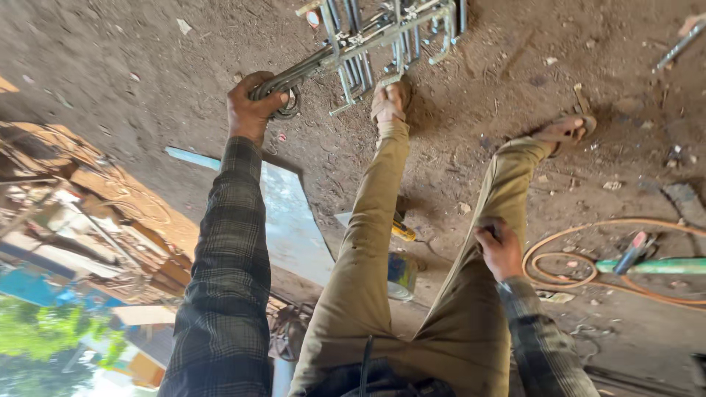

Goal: The person uses an angle grinder to smooth the welded joints of metal frames placed on a flat metal sheet. They hold the frame with one hand and operate the grinder with the other, producing sparks. After finishing, they move the frame aside and pick up another frame to continue the process.

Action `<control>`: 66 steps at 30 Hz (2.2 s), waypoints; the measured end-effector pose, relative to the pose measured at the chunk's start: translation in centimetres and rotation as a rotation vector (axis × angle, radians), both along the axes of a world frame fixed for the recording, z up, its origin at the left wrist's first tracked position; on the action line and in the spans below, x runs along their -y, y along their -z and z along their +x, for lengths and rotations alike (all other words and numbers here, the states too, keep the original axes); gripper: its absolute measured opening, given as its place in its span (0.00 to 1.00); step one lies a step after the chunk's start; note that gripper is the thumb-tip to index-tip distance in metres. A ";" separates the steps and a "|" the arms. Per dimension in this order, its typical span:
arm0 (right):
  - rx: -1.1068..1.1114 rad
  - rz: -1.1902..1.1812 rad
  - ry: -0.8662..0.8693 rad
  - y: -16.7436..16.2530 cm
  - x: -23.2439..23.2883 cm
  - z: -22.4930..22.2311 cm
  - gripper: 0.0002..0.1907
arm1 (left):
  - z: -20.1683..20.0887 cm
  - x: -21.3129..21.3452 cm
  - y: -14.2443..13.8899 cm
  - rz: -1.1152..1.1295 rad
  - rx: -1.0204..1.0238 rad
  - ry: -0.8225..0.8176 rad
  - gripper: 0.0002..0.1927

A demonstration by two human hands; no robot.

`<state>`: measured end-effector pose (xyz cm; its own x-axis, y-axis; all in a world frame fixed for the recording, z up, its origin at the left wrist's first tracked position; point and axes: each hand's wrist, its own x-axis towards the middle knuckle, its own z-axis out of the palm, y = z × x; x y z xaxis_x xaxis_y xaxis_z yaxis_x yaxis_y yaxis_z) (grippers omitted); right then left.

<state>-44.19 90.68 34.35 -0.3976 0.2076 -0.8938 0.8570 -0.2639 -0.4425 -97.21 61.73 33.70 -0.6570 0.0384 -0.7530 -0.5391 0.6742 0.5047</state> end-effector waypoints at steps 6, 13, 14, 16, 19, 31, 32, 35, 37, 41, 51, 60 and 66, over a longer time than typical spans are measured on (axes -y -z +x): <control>0.156 0.061 -0.032 3.5 -3.3 -2.9 0.12 | -2.4 10.6 9.5 0.122 0.037 -0.062 0.25; -0.066 0.449 -0.711 15.5 -8.5 -22.0 0.12 | -2.6 19.0 21.9 0.233 -0.065 -0.185 0.26; -0.094 0.478 -0.714 17.5 -8.9 -24.6 0.12 | -2.5 19.2 24.0 0.299 -0.070 -0.221 0.26; -0.156 0.539 -0.727 21.7 -8.7 -29.6 0.11 | -2.4 20.1 27.6 0.257 -0.059 -0.212 0.26; -0.194 0.587 -0.733 26.4 -5.6 -33.6 0.13 | -2.0 22.0 31.5 0.169 -0.095 -0.158 0.25; -0.258 0.577 -0.483 27.9 8.4 -35.8 0.15 | 1.4 19.5 34.8 -0.438 -0.912 0.374 0.08; -0.256 0.596 -0.448 27.9 8.7 -36.0 0.15 | 1.4 19.3 34.4 -0.449 -0.925 0.384 0.08; -0.262 0.543 -0.348 27.0 8.1 -36.3 0.15 | 2.3 18.9 33.3 -0.411 -0.889 0.310 0.05; -0.257 0.443 -0.224 26.2 7.2 -35.6 0.11 | 3.3 19.1 32.3 -0.384 -1.029 0.391 0.06; -0.360 0.438 -0.202 25.3 3.5 -35.6 0.06 | 5.5 18.3 32.1 -0.296 -0.932 0.378 0.09; -0.412 0.702 -0.320 27.9 0.1 -36.7 0.08 | 5.5 14.3 34.9 -0.252 -0.947 0.301 0.08; -0.497 0.575 -0.238 28.6 1.2 -36.0 0.07 | 4.7 14.0 33.2 -0.278 -0.922 0.237 0.09; -0.384 0.563 -0.183 30.0 1.1 -34.9 0.07 | 5.0 13.6 32.8 -0.216 -0.895 0.147 0.07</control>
<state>-79.14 89.56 4.34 -0.7360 0.4973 -0.4593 0.6216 0.2277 -0.7495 -92.17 48.15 0.86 -0.9959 0.0855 0.0310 0.0885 0.8325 0.5470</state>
